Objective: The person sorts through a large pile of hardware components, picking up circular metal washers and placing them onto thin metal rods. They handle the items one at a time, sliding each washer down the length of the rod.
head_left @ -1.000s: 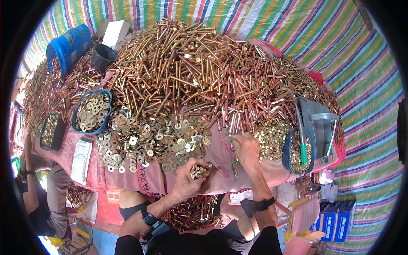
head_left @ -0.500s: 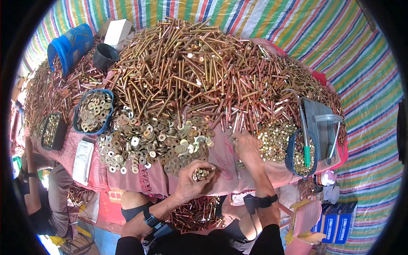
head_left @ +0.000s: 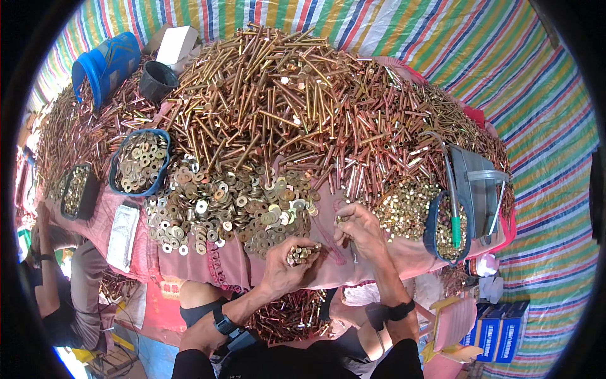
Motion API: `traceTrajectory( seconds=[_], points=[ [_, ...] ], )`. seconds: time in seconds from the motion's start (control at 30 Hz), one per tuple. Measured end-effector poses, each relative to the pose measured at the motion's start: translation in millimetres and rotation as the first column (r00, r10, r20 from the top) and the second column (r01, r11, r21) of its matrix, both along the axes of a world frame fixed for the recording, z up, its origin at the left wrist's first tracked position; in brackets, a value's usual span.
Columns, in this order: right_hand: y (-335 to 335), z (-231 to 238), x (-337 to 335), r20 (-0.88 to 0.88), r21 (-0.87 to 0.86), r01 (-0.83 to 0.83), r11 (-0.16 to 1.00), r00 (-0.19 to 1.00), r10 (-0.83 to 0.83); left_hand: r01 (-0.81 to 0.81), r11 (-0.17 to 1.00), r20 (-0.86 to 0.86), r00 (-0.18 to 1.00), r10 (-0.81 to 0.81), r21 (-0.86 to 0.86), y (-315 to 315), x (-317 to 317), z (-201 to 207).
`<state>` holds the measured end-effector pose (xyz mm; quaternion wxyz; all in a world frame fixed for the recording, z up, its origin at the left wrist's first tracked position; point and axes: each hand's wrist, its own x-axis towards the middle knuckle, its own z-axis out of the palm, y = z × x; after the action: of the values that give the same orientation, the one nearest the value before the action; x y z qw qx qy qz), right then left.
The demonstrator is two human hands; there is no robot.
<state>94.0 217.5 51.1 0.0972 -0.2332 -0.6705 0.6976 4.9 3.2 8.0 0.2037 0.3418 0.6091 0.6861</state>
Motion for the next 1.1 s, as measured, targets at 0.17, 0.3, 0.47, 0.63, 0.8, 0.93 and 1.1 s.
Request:
traceTrajectory(
  seconds=[0.17,0.3,0.47,0.63,0.8,0.93,1.1],
  points=[
    [-12.8,1.2,6.6,-0.034,-0.166,-0.026,0.986,0.999,0.02,0.043,0.999,0.091,0.995,-0.045,0.02,-1.8,0.0,-2.7],
    [-13.9,3.4,11.3,-0.007,-0.144,-0.095,0.985,0.995,0.095,0.075,0.997,0.158,0.985,-0.077,0.015,-2.8,0.4,-5.1],
    [-16.1,8.2,15.4,-0.033,-0.042,-0.238,0.97,0.971,0.237,0.089,0.995,0.151,0.984,-0.094,0.041,-4.2,-2.4,-9.7],
    [-23.1,14.6,17.5,-0.07,0.269,-0.299,0.916,0.942,0.328,0.091,0.993,0.162,0.981,-0.103,0.077,-2.9,-1.8,-7.2],
    [-34.3,16.7,14.6,-0.163,0.596,-0.179,0.783,0.928,0.336,0.089,0.995,0.123,0.988,-0.095,0.051,-2.6,-2.1,1.9],
    [-49.5,17.2,19.5,-0.168,0.398,-0.062,0.915,0.976,0.139,0.097,0.995,0.136,0.986,-0.098,0.016,-3.2,-2.8,5.8],
    [-54.1,20.2,20.5,-0.245,0.578,-0.024,0.815,0.948,0.202,0.088,0.995,0.087,0.992,-0.091,0.038,-4.0,-3.5,1.6]
  ],
)
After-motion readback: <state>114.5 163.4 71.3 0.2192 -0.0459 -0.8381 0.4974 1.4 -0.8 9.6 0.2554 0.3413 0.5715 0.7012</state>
